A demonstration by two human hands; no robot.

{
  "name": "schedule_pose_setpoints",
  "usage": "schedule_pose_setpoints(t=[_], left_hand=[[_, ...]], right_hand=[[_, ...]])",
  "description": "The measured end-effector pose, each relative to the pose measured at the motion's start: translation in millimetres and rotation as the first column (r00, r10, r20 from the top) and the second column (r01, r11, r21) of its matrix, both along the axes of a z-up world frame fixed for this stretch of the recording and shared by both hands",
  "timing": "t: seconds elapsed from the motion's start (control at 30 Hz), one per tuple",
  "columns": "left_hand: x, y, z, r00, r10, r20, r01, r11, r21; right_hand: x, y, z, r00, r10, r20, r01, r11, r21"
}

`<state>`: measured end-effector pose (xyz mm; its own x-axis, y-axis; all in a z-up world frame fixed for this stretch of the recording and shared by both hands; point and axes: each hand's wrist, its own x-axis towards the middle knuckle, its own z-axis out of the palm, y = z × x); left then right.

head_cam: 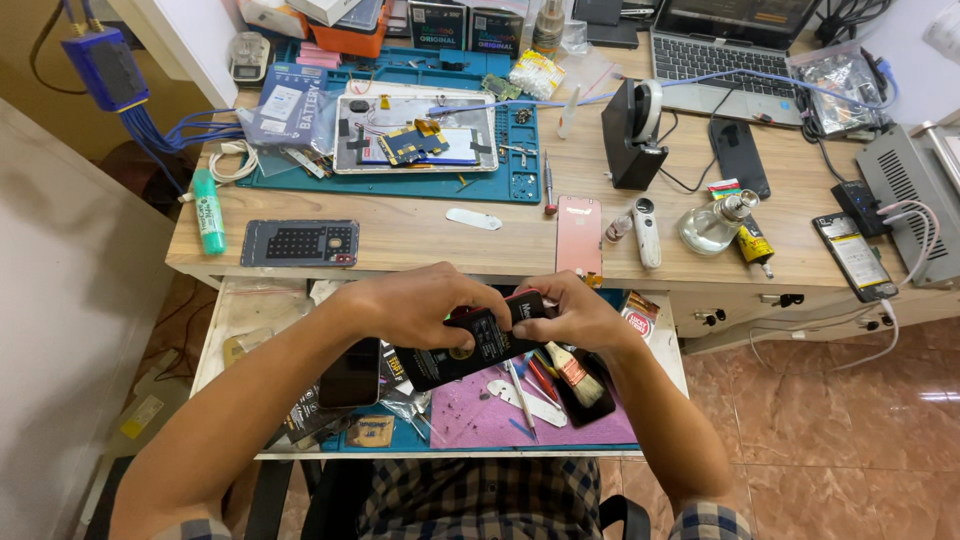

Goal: The person holds a smartphone battery and uses a small metal tool to scrape and clean the surface and edges. They repeatedly turn the battery over to work on different sides and inspect the cleaned areas.

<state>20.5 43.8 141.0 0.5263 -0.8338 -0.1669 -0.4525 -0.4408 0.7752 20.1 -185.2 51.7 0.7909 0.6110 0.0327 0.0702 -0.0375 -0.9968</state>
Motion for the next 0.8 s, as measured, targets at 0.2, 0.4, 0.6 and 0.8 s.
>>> schedule_pose_setpoints(t=[0.2, 0.4, 0.6, 0.8], left_hand=[[3, -4, -11, 0.984, 0.066, 0.165, -0.066, 0.998, -0.008], [0, -6, -28, 0.724, 0.553, 0.413, -0.277, 0.781, -0.56], [4, -29, -106, 0.321, 0.939, 0.123, -0.417, 0.256, -0.872], [-13, -77, -107, 0.601, 0.771, -0.21, -0.578, 0.238, -0.78]], right_hand=[[-4, 12, -1, 0.966, -0.252, -0.053, 0.256, 0.961, 0.105], [-6, 13, 11, 0.86, -0.487, -0.152, 0.51, 0.821, 0.257], [0, 14, 2, 0.67, -0.642, -0.373, 0.731, 0.484, 0.481], [-7, 33, -21, 0.53, -0.647, -0.548, 0.82, 0.228, 0.524]])
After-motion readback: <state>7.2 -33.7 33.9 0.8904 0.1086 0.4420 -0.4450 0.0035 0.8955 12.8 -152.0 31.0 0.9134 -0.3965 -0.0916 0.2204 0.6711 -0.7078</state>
